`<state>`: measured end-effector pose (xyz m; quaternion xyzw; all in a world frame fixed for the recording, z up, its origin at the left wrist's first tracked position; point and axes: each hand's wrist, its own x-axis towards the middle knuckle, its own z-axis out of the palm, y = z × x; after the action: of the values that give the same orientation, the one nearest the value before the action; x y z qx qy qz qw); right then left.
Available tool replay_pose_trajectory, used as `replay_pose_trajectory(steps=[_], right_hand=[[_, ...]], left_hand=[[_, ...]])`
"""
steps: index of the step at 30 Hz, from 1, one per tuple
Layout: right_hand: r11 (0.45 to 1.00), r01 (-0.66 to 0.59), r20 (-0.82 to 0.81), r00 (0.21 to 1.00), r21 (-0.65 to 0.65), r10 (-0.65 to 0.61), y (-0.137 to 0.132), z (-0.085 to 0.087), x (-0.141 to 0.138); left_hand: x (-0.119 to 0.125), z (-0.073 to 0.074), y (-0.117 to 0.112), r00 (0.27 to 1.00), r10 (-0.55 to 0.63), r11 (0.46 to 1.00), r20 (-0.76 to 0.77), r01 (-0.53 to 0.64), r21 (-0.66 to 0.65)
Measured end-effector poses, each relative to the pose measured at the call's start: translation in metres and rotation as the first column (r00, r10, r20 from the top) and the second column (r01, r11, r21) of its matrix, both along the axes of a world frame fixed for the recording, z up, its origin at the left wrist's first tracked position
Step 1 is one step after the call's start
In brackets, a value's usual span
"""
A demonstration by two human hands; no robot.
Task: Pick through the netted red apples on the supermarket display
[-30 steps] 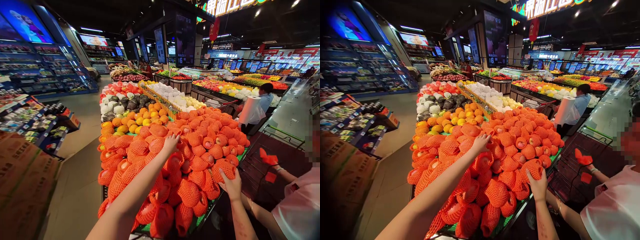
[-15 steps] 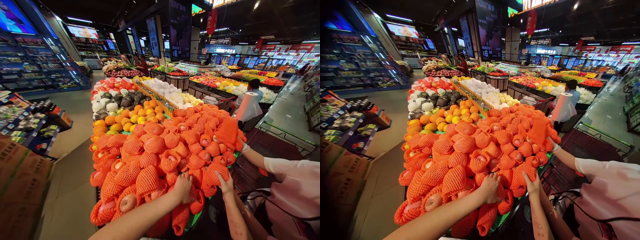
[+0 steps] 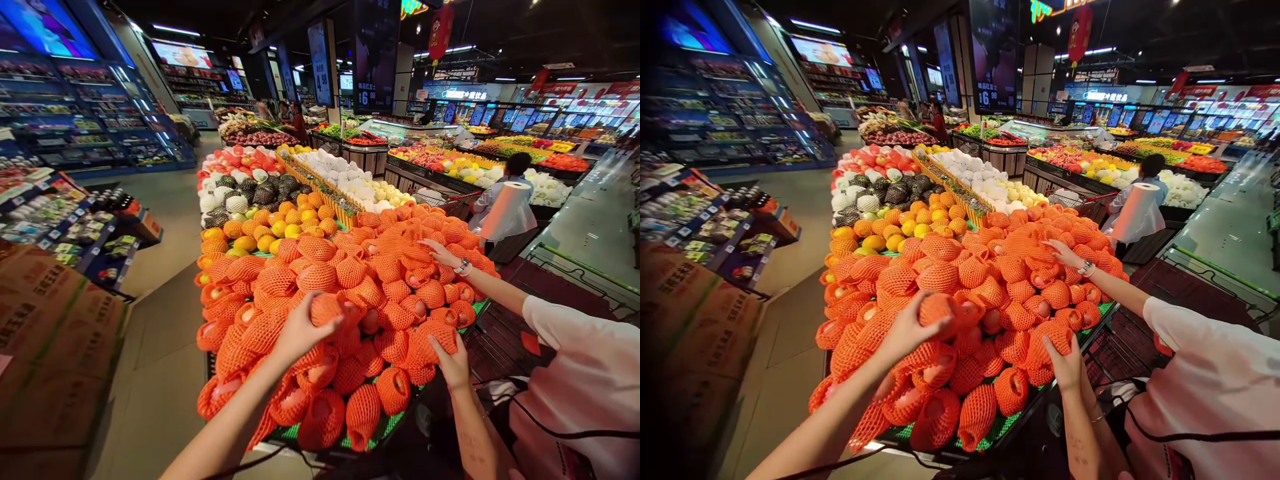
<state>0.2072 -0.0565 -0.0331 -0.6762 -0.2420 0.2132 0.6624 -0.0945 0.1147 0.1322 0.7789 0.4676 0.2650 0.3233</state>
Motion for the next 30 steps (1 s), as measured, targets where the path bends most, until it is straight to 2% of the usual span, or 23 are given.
replay_pose_trajectory(steps=[3, 6, 9, 11, 12, 13, 15, 17, 20, 23, 26, 30], right_hand=[[0.99, -0.09, 0.191, 0.975, -0.113, 0.111, 0.01, 0.009, -0.015], [0.959, -0.203, 0.372, 0.889, -0.198, 0.265, 0.031, 0.011, -0.046], [0.899, -0.338, 0.521, 0.733, -0.278, 0.437, 0.054, 0.006, -0.081], [0.848, -0.408, 0.584, 0.615, -0.339, 0.53, 0.065, 0.0, -0.097], [0.827, -0.425, 0.605, 0.566, -0.368, 0.56, 0.068, -0.003, -0.101], [0.814, -0.43, 0.622, 0.528, -0.391, 0.578, 0.07, -0.006, -0.103], [0.807, -0.417, 0.649, 0.484, -0.419, 0.587, 0.068, -0.01, -0.1], [0.805, -0.409, 0.67, 0.454, -0.428, 0.587, 0.062, -0.013, -0.09], [0.818, -0.412, 0.707, 0.429, -0.401, 0.563, 0.048, -0.015, -0.074], [0.852, -0.407, 0.744, 0.444, -0.329, 0.499, 0.035, -0.014, -0.064], [0.901, -0.363, 0.755, 0.515, -0.237, 0.406, 0.03, -0.012, -0.063], [0.946, -0.259, 0.707, 0.632, -0.194, 0.317, 0.037, -0.015, -0.072]], left_hand=[[-0.021, 0.023, 0.007, 0.973, 0.148, 0.982, 0.177, -0.123, -0.144], [-0.027, 0.021, -0.001, 0.966, 0.169, 0.968, 0.197, -0.125, -0.218], [-0.024, 0.0, -0.016, 0.993, 0.067, 0.974, 0.098, -0.044, -0.221], [-0.017, -0.019, -0.03, 0.994, -0.093, 0.985, -0.052, 0.085, -0.148], [-0.013, -0.029, -0.037, 0.965, -0.195, 0.979, -0.178, 0.181, -0.092], [-0.007, -0.039, -0.045, 0.905, -0.271, 0.961, -0.327, 0.273, -0.041], [0.007, -0.059, -0.06, 0.702, -0.33, 0.91, -0.631, 0.415, -0.014], [0.021, -0.079, -0.071, 0.627, -0.344, 0.893, -0.7, 0.449, -0.037], [0.038, -0.105, -0.081, 0.57, -0.38, 0.861, -0.729, 0.507, -0.053], [0.045, -0.122, -0.082, 0.561, -0.403, 0.833, -0.723, 0.551, -0.037], [0.048, -0.128, -0.077, 0.579, -0.403, 0.818, -0.709, 0.575, 0.005], [0.048, -0.126, -0.068, 0.604, -0.43, 0.771, -0.671, 0.633, 0.075]])
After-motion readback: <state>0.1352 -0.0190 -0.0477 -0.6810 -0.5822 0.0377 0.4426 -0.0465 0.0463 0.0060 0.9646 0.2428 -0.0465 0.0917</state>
